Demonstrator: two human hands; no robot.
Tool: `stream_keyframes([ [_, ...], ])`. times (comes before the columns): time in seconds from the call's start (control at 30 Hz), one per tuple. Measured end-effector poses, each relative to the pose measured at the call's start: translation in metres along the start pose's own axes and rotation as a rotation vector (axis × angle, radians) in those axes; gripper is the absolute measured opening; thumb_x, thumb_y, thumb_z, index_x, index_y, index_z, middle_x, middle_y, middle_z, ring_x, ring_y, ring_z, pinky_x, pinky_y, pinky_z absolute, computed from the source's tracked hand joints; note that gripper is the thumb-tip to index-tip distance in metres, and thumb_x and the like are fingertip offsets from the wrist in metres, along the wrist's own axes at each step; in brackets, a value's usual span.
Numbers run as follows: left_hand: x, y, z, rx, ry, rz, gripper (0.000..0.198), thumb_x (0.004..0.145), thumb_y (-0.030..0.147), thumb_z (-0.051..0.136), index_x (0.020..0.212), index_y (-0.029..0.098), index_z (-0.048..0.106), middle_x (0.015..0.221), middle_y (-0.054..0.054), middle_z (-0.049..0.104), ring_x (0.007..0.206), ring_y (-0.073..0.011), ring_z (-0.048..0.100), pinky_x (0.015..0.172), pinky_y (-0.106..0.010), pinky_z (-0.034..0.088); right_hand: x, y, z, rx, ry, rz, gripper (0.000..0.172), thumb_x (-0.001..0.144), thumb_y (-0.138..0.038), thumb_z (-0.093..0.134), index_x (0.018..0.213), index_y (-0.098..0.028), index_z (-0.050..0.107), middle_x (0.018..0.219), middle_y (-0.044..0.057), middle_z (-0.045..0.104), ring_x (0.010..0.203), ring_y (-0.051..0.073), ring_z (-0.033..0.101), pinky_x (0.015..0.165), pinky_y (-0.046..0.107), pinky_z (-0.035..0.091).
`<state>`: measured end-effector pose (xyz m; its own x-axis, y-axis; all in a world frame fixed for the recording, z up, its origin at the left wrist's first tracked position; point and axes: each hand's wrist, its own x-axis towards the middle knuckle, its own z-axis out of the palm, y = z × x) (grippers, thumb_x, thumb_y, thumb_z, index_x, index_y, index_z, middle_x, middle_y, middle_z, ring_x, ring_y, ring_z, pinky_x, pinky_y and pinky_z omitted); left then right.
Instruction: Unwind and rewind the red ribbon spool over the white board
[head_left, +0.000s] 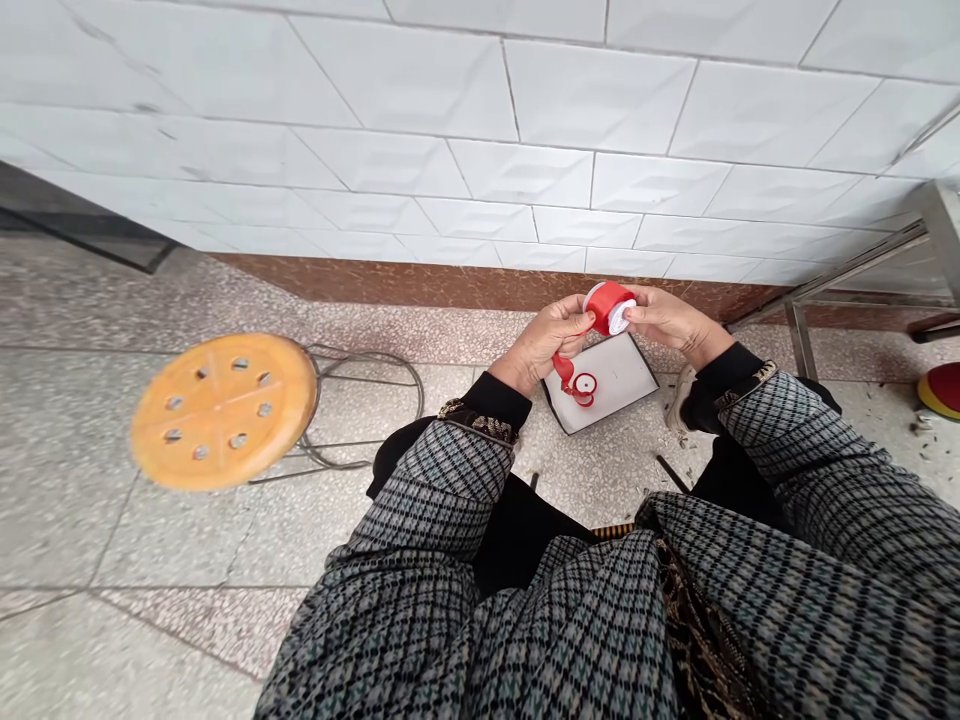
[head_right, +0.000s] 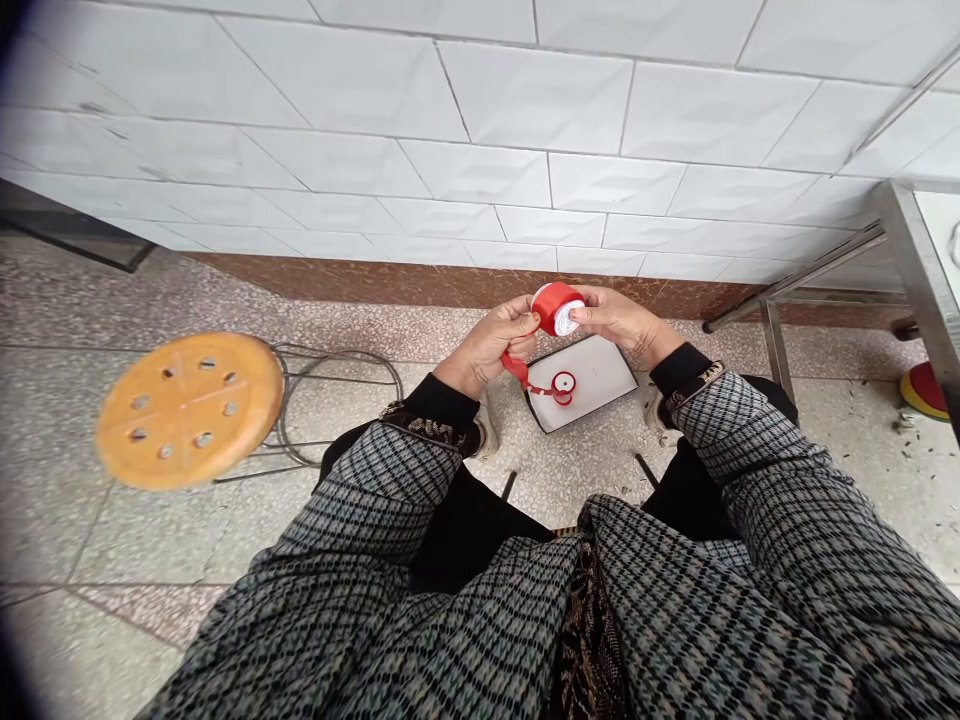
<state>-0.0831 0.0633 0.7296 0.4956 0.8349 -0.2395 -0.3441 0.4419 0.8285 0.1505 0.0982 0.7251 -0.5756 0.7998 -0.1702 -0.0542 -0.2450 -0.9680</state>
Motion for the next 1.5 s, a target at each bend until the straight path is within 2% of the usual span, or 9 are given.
stream_keyframes([
  [0.13,0.003,-0.003,-0.008,0.078,-0.067,-0.116,0.045,0.072,0.033,0.099,0.095,0.017,0.064,0.054,0.012,0.047,0.041,-0.0018,0.023,0.044,-0.021,0.008,-0.005,-0.019,-0.015,-0.447,-0.108,-0.047,0.068,0.069,-0.039,0.098,0.132,-0.029,0.076,0.130,0.005,0.078,0.114,0.026,0.072,0.106,0.045,0.058],
  [0.23,0.007,-0.010,-0.009,0.131,-0.072,-0.165,0.043,0.073,0.029,0.098,0.096,0.016,0.065,0.051,0.012,0.044,0.040,-0.0022,0.021,0.045,-0.022,0.006,-0.008,-0.023,-0.015,-0.817,-0.117,-0.123,0.064,0.070,-0.030,0.096,0.131,-0.032,0.078,0.135,0.007,0.076,0.126,0.033,0.068,0.115,0.056,0.052],
  [0.37,0.004,-0.009,0.002,0.140,-0.001,-0.109,0.034,0.082,0.027,0.093,0.099,0.016,0.065,0.053,0.011,0.047,0.040,-0.0018,0.023,0.046,-0.022,0.008,-0.008,-0.020,-0.014,-0.973,-0.030,-0.183,0.059,0.069,-0.022,0.095,0.125,-0.031,0.079,0.129,0.008,0.076,0.125,0.035,0.067,0.115,0.059,0.053],
  [0.5,-0.003,0.002,0.013,0.148,0.106,0.020,0.031,0.084,0.026,0.090,0.101,0.017,0.065,0.055,0.011,0.047,0.041,-0.0024,0.026,0.047,-0.022,0.013,-0.007,-0.024,-0.024,-0.837,0.093,-0.147,0.056,0.067,-0.023,0.094,0.120,-0.028,0.079,0.122,0.006,0.078,0.115,0.032,0.071,0.111,0.055,0.057],
  [0.7,-0.007,0.009,0.003,0.217,0.067,0.026,0.032,0.085,0.036,0.086,0.078,0.017,0.062,0.051,0.010,0.037,0.043,-0.0029,0.024,0.047,-0.022,0.013,-0.010,-0.035,-0.036,-0.527,0.103,-0.057,0.062,0.063,-0.036,0.099,0.120,-0.024,0.077,0.112,0.004,0.081,0.105,0.028,0.074,0.102,0.049,0.061],
  [0.97,-0.006,0.006,0.000,0.195,-0.010,0.036,0.037,0.085,0.042,0.088,0.076,0.017,0.063,0.051,0.011,0.036,0.043,-0.0024,0.024,0.046,-0.020,0.015,-0.012,-0.037,-0.022,-0.326,0.110,-0.074,0.068,0.061,-0.043,0.103,0.119,-0.022,0.075,0.124,0.007,0.081,0.111,0.025,0.075,0.106,0.042,0.059],
  [1.17,-0.005,0.002,0.003,0.140,-0.045,0.064,0.043,0.076,0.047,0.094,0.078,0.015,0.065,0.053,0.010,0.040,0.044,-0.0018,0.026,0.046,-0.020,0.014,-0.010,-0.029,-0.017,-0.137,0.088,-0.081,0.076,0.053,-0.046,0.108,0.118,-0.026,0.074,0.123,0.005,0.082,0.107,0.024,0.076,0.099,0.040,0.061],
  [1.33,-0.002,-0.007,0.005,0.119,-0.044,0.059,0.046,0.078,0.053,0.093,0.081,0.014,0.069,0.050,0.011,0.036,0.042,-0.0019,0.022,0.045,-0.021,0.012,-0.005,-0.016,-0.010,-0.035,0.066,-0.097,0.084,0.049,-0.051,0.109,0.122,-0.028,0.075,0.118,0.003,0.081,0.101,0.022,0.074,0.094,0.035,0.060],
  [1.5,0.001,-0.010,0.006,0.090,-0.029,0.033,0.042,0.083,0.048,0.091,0.080,0.014,0.067,0.050,0.011,0.035,0.041,-0.0015,0.022,0.045,-0.021,0.012,-0.001,-0.007,-0.003,0.030,0.066,-0.079,0.085,0.046,-0.054,0.110,0.119,-0.026,0.076,0.107,0.002,0.079,0.092,0.019,0.070,0.089,0.032,0.059],
])
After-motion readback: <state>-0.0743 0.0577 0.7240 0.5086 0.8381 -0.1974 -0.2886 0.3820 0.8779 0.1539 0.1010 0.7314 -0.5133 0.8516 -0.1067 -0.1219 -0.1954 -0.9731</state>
